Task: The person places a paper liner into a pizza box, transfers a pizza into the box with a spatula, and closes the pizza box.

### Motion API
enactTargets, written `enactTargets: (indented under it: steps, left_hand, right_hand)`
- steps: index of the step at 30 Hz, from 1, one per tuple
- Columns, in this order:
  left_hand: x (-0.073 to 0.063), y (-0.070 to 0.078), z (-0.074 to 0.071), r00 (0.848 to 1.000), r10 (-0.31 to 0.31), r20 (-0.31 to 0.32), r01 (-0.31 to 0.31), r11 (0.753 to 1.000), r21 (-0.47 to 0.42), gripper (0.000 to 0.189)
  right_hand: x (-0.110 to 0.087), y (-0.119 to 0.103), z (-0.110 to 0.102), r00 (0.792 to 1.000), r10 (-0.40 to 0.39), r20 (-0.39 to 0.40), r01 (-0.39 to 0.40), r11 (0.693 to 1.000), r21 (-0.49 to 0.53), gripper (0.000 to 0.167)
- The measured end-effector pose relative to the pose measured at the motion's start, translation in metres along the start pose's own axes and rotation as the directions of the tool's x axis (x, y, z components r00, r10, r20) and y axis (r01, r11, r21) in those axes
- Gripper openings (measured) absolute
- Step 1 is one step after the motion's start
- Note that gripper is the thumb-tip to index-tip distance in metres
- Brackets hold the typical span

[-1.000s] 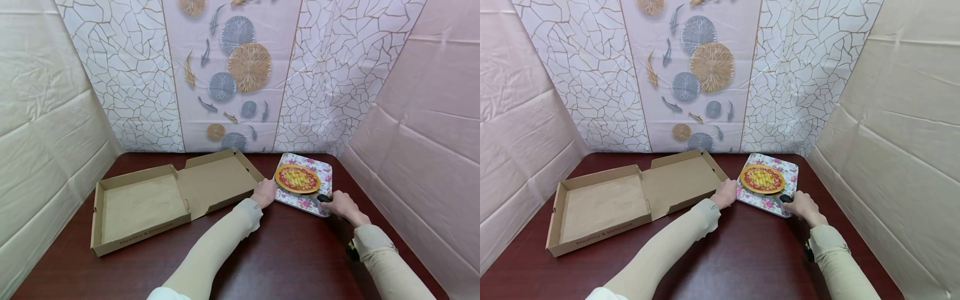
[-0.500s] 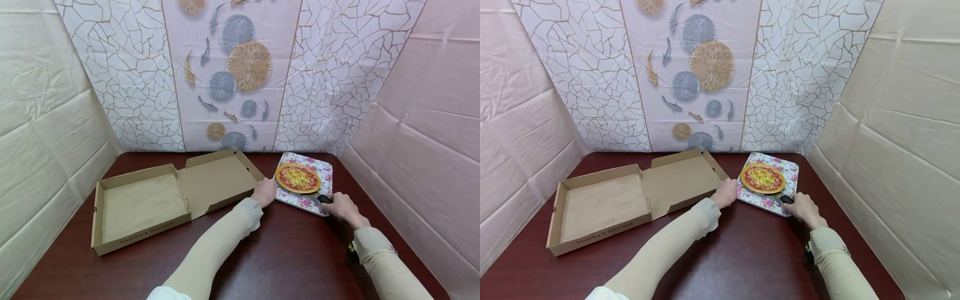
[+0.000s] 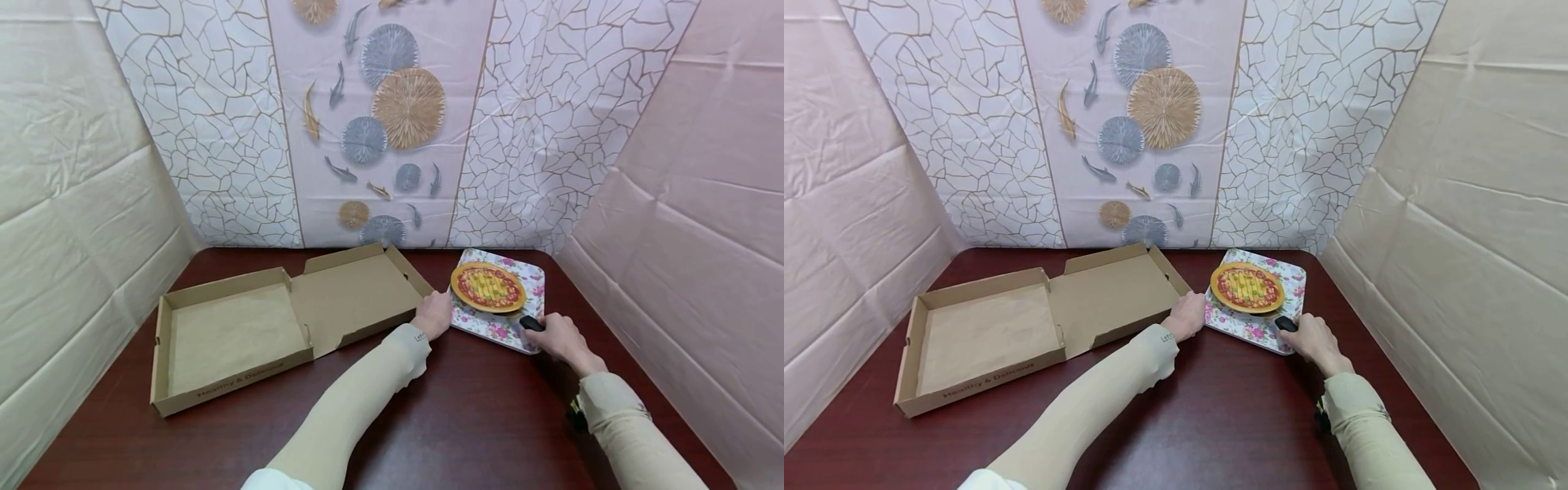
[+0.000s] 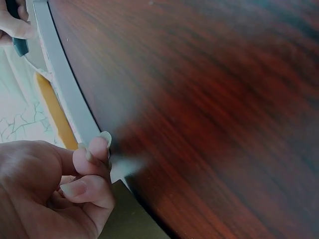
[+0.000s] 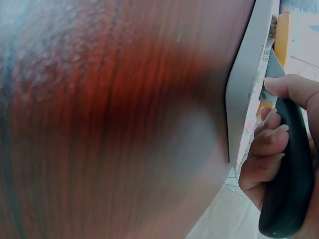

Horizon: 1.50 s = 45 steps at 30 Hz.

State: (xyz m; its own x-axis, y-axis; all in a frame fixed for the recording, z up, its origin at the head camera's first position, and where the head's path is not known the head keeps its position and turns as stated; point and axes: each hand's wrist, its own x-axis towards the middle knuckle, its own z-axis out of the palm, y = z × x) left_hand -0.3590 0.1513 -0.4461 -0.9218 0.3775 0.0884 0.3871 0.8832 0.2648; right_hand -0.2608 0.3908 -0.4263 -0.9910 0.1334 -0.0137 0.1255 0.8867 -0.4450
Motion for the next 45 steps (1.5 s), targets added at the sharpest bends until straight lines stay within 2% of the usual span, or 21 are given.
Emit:
enactTargets:
  steps: [10,16,29,37,45]
  left_hand:
    - [-0.004,0.000,-0.002,1.000,0.003,0.018,-0.004,1.000,0.013,0.024]
    - [-0.006,0.001,-0.003,1.000,0.004,0.004,-0.004,1.000,0.029,0.022]
    - [-0.006,0.001,-0.001,1.000,0.002,-0.011,-0.002,0.999,0.032,0.020]
    - [-0.006,0.001,0.000,1.000,0.004,-0.016,-0.003,0.999,0.036,0.019]
    - [-0.006,0.000,-0.001,1.000,0.005,-0.015,-0.004,0.999,0.047,0.019]
  right_hand:
    - [0.001,-0.005,-0.002,1.000,-0.007,-0.007,0.007,1.000,-0.017,0.030]
    - [0.002,-0.006,-0.006,0.999,-0.031,-0.024,0.031,0.999,-0.023,0.029]
    - [0.003,-0.008,-0.011,0.999,-0.043,-0.009,0.043,0.999,-0.011,0.029]
    - [0.004,-0.016,-0.014,0.998,-0.051,-0.024,0.050,0.998,-0.029,0.035]
    - [0.007,-0.023,-0.018,0.999,-0.051,0.007,0.051,0.998,-0.029,0.037]
